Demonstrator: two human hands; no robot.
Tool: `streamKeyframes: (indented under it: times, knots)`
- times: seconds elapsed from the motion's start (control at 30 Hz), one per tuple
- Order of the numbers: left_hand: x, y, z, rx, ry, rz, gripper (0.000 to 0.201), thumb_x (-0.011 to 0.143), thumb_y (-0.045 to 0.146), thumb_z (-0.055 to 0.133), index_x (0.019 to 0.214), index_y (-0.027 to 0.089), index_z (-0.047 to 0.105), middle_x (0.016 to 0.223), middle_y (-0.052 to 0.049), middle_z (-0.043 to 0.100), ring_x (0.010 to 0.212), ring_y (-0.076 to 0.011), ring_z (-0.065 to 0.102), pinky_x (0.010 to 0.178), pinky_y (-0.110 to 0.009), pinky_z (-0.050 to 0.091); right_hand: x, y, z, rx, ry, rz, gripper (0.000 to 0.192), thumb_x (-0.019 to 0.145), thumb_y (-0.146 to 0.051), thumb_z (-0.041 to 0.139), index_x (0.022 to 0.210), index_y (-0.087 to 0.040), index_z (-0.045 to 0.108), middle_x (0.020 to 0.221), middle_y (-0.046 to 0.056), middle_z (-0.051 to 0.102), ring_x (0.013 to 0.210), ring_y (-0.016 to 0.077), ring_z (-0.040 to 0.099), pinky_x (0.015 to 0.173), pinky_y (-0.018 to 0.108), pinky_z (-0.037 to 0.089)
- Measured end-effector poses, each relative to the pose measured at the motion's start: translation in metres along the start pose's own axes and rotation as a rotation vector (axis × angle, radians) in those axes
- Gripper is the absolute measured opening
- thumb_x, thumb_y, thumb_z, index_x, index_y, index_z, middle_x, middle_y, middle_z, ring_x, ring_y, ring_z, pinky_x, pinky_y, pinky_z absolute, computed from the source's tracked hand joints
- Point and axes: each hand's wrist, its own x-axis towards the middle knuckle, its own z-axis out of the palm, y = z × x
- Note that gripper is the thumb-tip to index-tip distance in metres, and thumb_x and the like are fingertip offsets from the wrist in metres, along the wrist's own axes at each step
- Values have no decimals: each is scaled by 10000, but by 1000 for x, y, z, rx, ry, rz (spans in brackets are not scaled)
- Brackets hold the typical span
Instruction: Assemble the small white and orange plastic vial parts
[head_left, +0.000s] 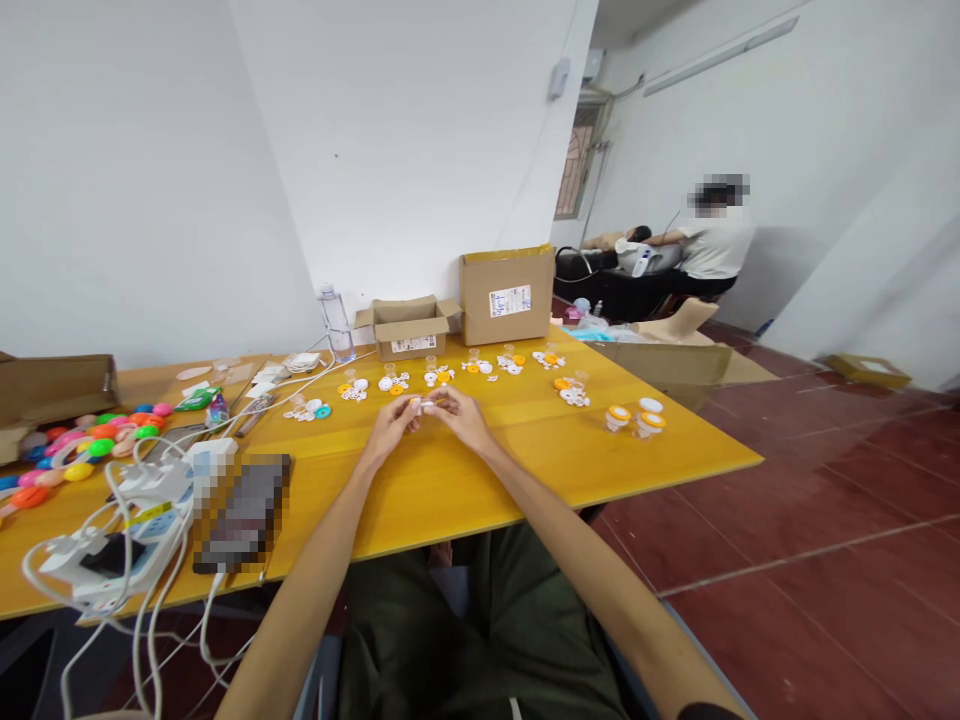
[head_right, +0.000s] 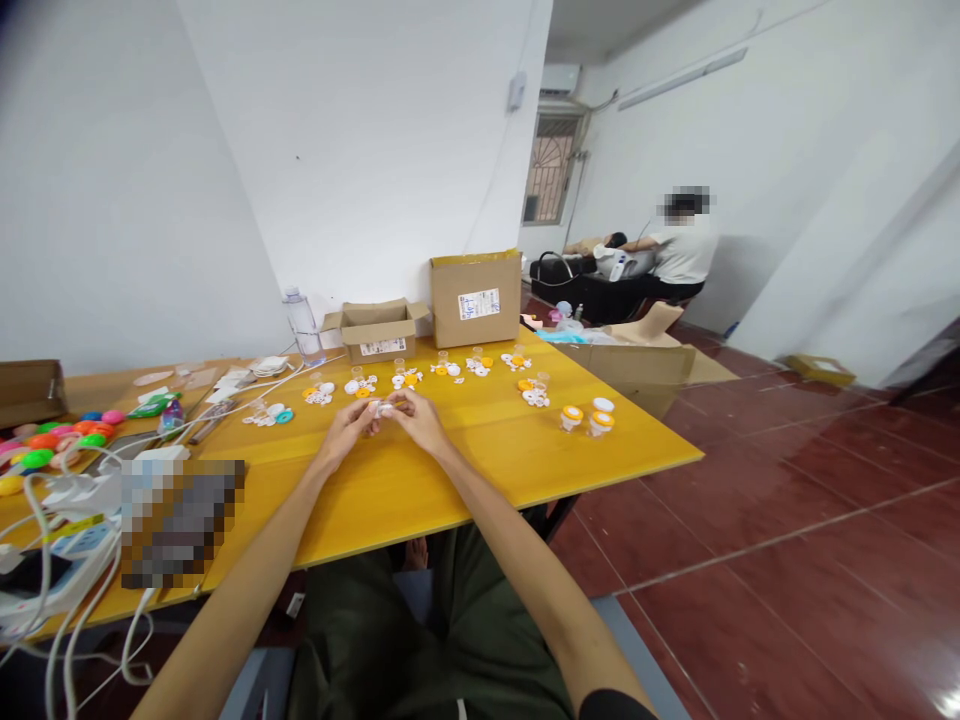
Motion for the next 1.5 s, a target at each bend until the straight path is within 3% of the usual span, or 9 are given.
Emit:
streamKeyframes:
  times: [0.27, 0.63, 1.07, 1.5]
  knots:
    - [0, 0, 0, -8, 2, -44, 498, 768, 677, 623, 748, 180, 635, 607, 5, 595, 540, -115, 560, 513, -225, 446, 0, 2, 1, -27, -16, -49, 208, 717, -320, 719, 878, -225, 628, 914, 12, 696, 855, 176, 671, 813, 320, 545]
    - [2, -6, -1, 4, -3, -41, 489, 789, 668, 603, 737, 182, 612, 617, -1, 610, 573, -132, 600, 535, -237, 465, -1, 3, 2, -73, -18, -46, 188, 748, -338, 702, 880, -220, 642, 899, 16, 701, 786, 168, 672, 750, 303, 548]
    - [-2, 1, 4, -35, 23, -108, 524, 795, 691, 576, 657, 187, 547, 529, 20, 562, 455, -106, 541, 467, -226, 414, -8, -1, 1, -284, -48, -346, 76, 878, -292, 604, 922, -239, 636, 943, 44, 646, 879, 200, 623, 838, 352, 536]
    - [-7, 11, 7, -7, 70, -167, 532, 829, 676, 541, 621, 187, 510, 446, 46, 487, 368, -82, 458, 401, -200, 338, -12, -4, 1, -401, -63, -400, 138, 929, -298, 569, 1020, -244, 657, 989, 62, 653, 912, 207, 623, 855, 353, 534]
